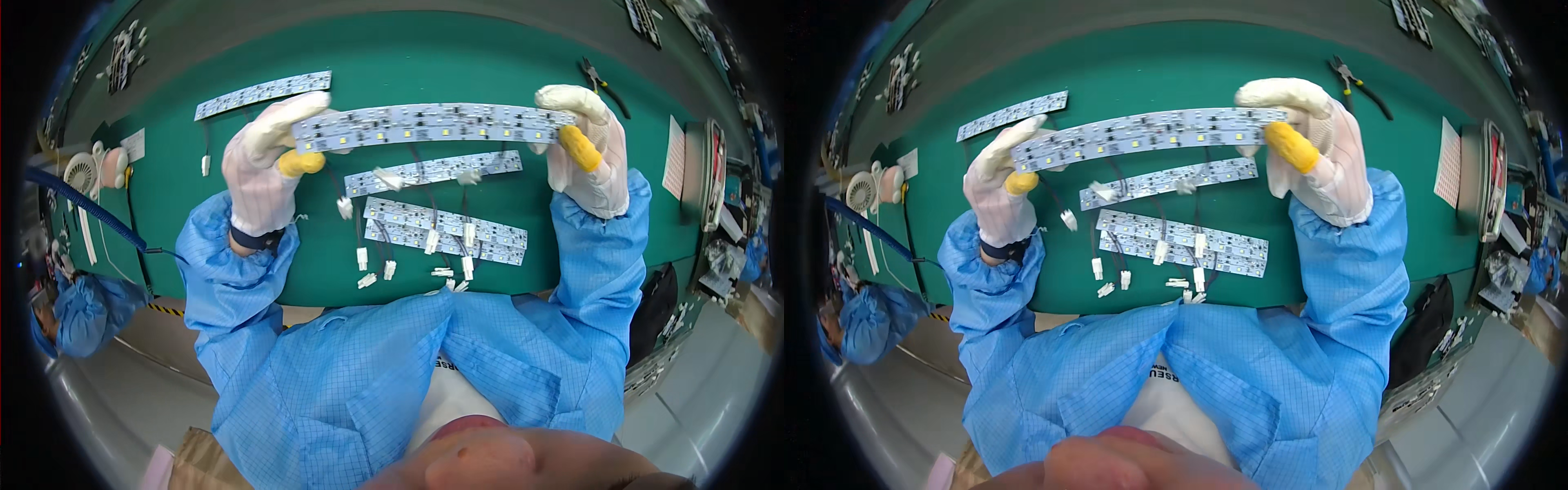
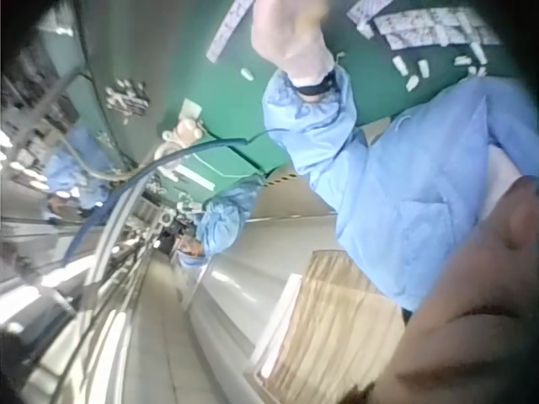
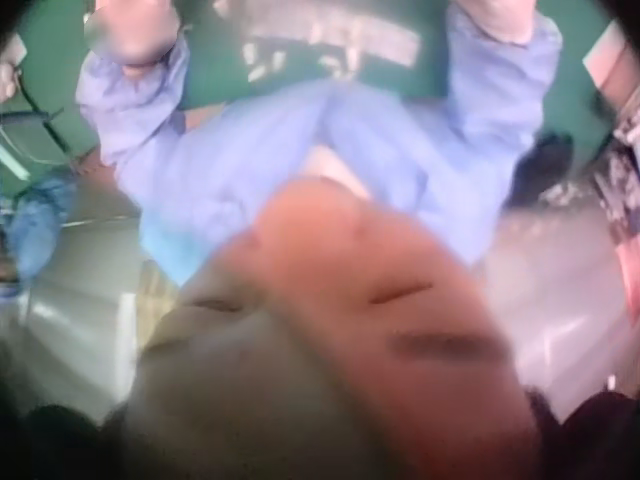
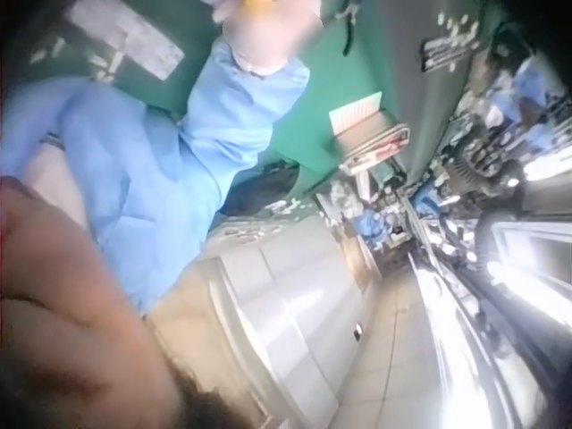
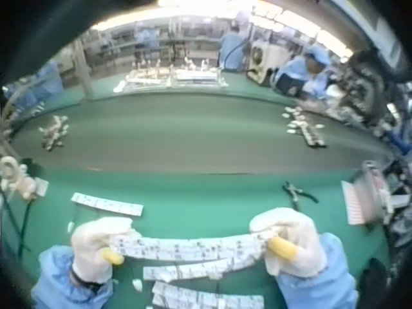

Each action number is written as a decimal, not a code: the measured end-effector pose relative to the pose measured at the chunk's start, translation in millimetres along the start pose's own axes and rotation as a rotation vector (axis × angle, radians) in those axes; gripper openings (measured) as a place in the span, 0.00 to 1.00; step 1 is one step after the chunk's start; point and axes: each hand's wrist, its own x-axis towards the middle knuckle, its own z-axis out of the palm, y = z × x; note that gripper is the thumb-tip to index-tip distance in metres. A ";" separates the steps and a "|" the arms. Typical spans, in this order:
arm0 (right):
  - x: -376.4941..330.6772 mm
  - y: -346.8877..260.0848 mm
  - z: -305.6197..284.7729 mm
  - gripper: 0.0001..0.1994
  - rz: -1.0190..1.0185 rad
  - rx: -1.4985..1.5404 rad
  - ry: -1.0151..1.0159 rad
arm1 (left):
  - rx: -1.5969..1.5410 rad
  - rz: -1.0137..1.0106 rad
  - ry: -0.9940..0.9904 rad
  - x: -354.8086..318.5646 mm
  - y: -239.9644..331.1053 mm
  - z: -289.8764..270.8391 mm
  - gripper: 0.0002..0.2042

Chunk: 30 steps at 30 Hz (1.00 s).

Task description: The worker is assembling and inspecting strips of LEDs or electronic components on a workbench.

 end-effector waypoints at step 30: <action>2.8 0.0 -13.0 0.34 0.006 0.109 -0.136 | -0.169 -0.079 0.095 -3.1 1.7 4.2 0.29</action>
